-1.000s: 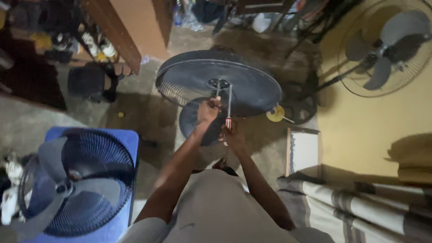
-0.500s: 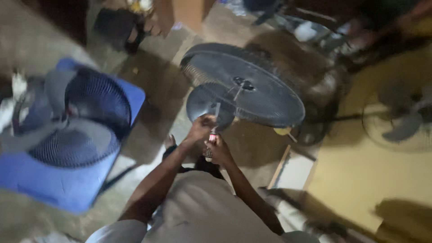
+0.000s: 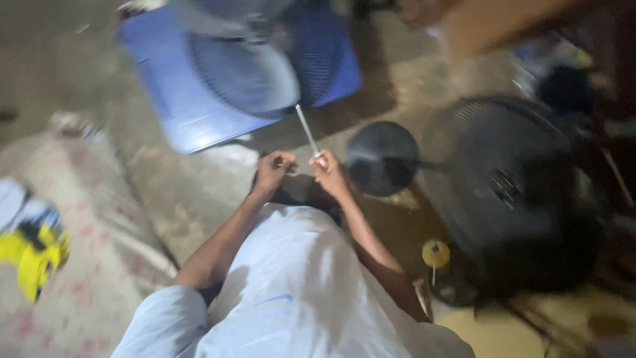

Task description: The person uses a screwdriver to tighten screws on the central hub of a standing fan's front grille. They repeatedly rotate the grille and reposition the tool to access different screws while holding the fan steady.

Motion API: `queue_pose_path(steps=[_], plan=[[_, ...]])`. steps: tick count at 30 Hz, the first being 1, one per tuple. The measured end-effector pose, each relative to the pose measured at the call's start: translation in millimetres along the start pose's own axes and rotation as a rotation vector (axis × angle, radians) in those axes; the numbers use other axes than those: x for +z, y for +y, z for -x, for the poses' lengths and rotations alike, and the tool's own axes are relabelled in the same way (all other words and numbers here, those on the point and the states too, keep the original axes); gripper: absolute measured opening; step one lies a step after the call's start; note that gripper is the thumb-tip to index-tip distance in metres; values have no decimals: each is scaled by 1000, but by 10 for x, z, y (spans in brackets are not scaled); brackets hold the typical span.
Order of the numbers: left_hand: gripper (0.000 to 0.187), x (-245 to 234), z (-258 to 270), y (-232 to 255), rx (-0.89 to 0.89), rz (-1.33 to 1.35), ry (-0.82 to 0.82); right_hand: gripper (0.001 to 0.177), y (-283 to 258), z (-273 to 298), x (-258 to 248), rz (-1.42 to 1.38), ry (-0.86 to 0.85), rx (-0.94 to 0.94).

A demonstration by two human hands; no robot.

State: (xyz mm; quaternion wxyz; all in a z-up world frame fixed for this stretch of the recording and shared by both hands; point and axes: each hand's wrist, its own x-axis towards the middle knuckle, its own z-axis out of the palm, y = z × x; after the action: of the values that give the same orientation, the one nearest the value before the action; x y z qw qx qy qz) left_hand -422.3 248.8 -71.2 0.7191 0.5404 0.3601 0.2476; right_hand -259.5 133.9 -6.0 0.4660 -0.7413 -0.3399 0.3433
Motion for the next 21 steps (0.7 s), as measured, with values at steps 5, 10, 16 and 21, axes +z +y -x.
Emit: queue_pose_path(steps=[5, 10, 16, 21], plan=[[14, -723, -135, 203, -137, 170, 251, 27, -382, -660, 890, 193, -144, -29], [15, -1566, -485, 121, 31, -21, 427, 32, -403, -1351, 1878, 370, -145, -270], [8, -2497, -870, -12, 65, -304, 607, 32, -336, -1957, 2768, 365, -167, -203], [11, -2965, -1194, 37, 26, -467, 708, 40, -347, -2338, 3224, 432, -219, -116]])
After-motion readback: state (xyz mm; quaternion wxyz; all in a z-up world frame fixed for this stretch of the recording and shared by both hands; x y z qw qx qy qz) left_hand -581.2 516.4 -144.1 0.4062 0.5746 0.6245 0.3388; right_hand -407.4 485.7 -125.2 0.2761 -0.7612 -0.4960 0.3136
